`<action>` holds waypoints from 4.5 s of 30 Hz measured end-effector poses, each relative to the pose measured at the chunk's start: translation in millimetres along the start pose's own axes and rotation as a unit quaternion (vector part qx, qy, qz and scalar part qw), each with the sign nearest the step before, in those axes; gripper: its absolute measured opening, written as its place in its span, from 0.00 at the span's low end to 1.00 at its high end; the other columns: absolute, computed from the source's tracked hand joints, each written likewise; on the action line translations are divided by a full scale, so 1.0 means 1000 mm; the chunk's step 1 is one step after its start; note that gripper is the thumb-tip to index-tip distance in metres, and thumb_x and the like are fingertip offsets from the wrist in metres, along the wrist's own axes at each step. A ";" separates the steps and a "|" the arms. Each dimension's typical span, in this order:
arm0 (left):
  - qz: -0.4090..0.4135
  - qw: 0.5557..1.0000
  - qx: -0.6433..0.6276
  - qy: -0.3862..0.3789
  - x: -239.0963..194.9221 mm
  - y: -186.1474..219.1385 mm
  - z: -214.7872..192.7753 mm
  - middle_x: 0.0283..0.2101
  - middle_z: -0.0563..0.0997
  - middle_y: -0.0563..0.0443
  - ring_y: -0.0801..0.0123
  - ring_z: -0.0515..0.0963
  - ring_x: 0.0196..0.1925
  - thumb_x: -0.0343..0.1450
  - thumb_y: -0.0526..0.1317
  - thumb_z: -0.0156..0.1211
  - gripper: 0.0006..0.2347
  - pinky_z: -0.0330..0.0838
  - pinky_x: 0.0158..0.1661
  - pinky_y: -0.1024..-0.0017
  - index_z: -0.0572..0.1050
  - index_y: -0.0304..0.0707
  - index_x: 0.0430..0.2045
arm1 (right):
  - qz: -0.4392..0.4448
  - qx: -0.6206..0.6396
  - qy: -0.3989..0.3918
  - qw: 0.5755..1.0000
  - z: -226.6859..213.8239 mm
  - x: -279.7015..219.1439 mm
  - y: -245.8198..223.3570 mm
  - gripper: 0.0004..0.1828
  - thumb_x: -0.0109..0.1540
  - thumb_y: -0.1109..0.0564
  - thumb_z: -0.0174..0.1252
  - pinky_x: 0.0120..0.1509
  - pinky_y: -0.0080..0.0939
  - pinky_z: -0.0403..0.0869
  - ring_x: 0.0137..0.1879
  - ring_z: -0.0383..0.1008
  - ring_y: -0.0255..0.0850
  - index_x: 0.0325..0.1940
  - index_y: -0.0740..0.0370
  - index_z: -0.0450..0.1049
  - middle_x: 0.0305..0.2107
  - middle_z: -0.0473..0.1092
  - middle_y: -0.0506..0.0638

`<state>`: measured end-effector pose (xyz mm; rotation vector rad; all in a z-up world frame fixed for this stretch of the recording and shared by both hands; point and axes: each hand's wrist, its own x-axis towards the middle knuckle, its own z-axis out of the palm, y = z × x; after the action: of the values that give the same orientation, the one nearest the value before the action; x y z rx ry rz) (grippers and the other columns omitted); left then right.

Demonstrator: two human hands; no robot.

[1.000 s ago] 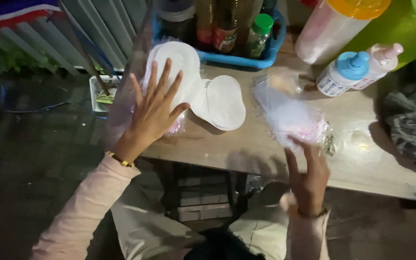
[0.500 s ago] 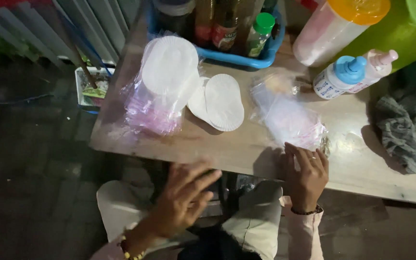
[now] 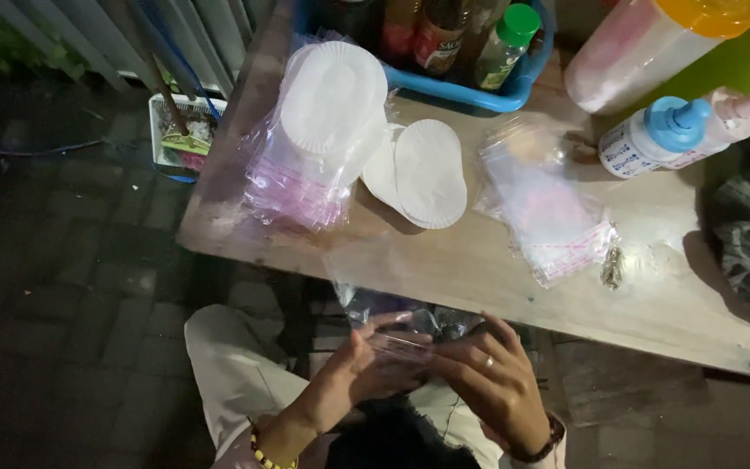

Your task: The person places white paper food boats into small clear plastic bags by hand at a table.

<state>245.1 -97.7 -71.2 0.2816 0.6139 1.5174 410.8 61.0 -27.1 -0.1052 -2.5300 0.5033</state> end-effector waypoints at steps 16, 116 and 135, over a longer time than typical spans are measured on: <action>0.090 0.963 0.071 0.245 -0.001 -0.025 -0.021 0.44 0.85 0.32 0.57 0.87 0.38 0.74 0.32 0.53 0.13 0.86 0.44 0.63 0.70 0.28 0.53 | 0.382 -0.186 0.020 0.905 0.057 0.107 0.117 0.28 0.62 0.31 0.67 0.35 0.58 0.69 0.37 0.73 0.53 0.26 0.54 0.69 0.31 0.71 0.46; 0.151 0.473 0.831 0.251 0.106 0.078 -0.016 0.39 0.73 0.51 0.62 0.77 0.40 0.63 0.40 0.77 0.15 0.77 0.35 0.62 0.71 0.42 0.31 | 0.446 0.231 0.090 0.860 0.015 -0.111 0.024 0.12 0.67 0.55 0.56 0.39 0.37 0.69 0.37 0.72 0.36 0.36 0.64 0.80 0.30 0.78 0.50; 0.253 0.919 0.133 0.270 0.026 0.015 0.010 0.45 0.83 0.33 0.54 0.88 0.43 0.69 0.27 0.63 0.16 0.83 0.45 0.68 0.68 0.37 0.49 | 0.443 0.126 0.037 0.887 0.013 -0.102 0.019 0.09 0.64 0.56 0.59 0.39 0.34 0.74 0.36 0.77 0.32 0.43 0.61 0.82 0.33 0.81 0.47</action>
<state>236.2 -69.5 -59.6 0.2378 1.2659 2.0334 489.2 55.8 -96.2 -1.1829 -2.1901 1.1342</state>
